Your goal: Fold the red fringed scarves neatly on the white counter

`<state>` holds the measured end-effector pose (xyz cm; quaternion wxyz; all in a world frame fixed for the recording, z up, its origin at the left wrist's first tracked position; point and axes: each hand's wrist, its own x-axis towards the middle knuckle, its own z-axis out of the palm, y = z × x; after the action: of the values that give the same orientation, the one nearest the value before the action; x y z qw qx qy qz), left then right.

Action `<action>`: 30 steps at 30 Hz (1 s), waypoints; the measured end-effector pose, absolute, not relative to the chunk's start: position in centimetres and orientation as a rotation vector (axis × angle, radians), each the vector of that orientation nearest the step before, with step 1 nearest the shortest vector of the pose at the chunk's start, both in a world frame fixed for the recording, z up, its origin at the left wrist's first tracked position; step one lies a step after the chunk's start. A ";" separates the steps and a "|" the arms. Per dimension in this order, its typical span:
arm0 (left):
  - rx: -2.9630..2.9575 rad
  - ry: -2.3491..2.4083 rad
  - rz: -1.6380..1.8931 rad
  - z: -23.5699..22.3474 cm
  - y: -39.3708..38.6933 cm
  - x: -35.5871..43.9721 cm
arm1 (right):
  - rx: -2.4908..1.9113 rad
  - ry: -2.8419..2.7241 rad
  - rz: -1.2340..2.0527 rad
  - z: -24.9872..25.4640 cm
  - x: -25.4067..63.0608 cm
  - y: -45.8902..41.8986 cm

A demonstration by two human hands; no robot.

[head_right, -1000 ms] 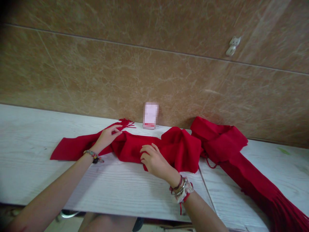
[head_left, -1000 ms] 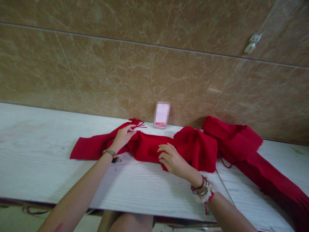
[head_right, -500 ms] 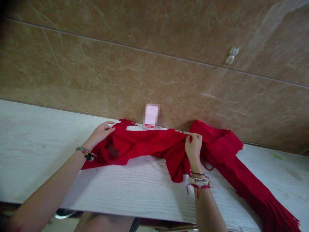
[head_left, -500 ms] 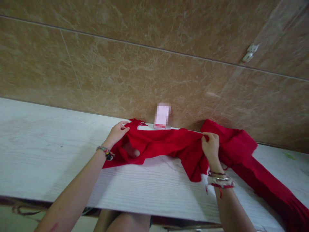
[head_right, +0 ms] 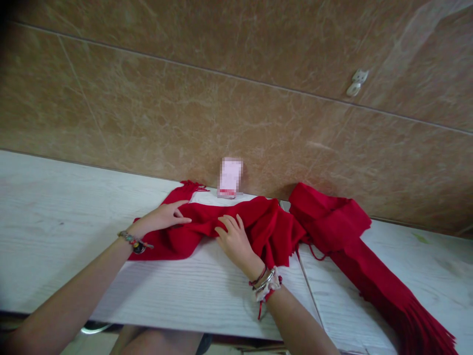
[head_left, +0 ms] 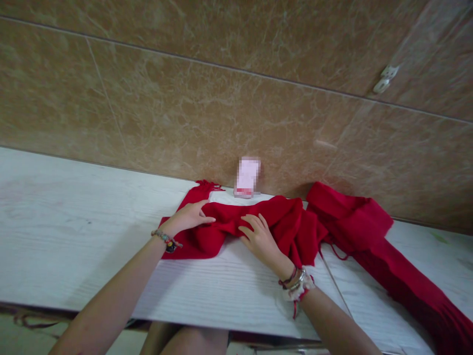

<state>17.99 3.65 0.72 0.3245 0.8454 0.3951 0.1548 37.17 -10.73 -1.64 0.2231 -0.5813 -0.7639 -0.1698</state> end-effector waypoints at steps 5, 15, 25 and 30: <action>2.155 0.919 0.372 1.7 3.3 17.6 | -1.502 -1.979 -0.508 -1.3 37.7 -10.7; 2.288 0.498 0.218 3.3 3.7 16.4 | -1.406 -1.876 -0.552 -1.1 38.6 -10.8; 2.326 1.053 1.082 4.1 5.0 15.8 | -1.490 -1.754 -0.747 1.7 41.5 -12.4; 1.852 1.288 1.450 4.1 6.9 13.8 | -1.597 -1.144 -0.901 3.3 46.1 -13.3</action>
<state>13.83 6.92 4.05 0.2277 0.6724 0.4676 0.5266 46.12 -13.27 3.31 0.4707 -0.6519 -0.4672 -0.3677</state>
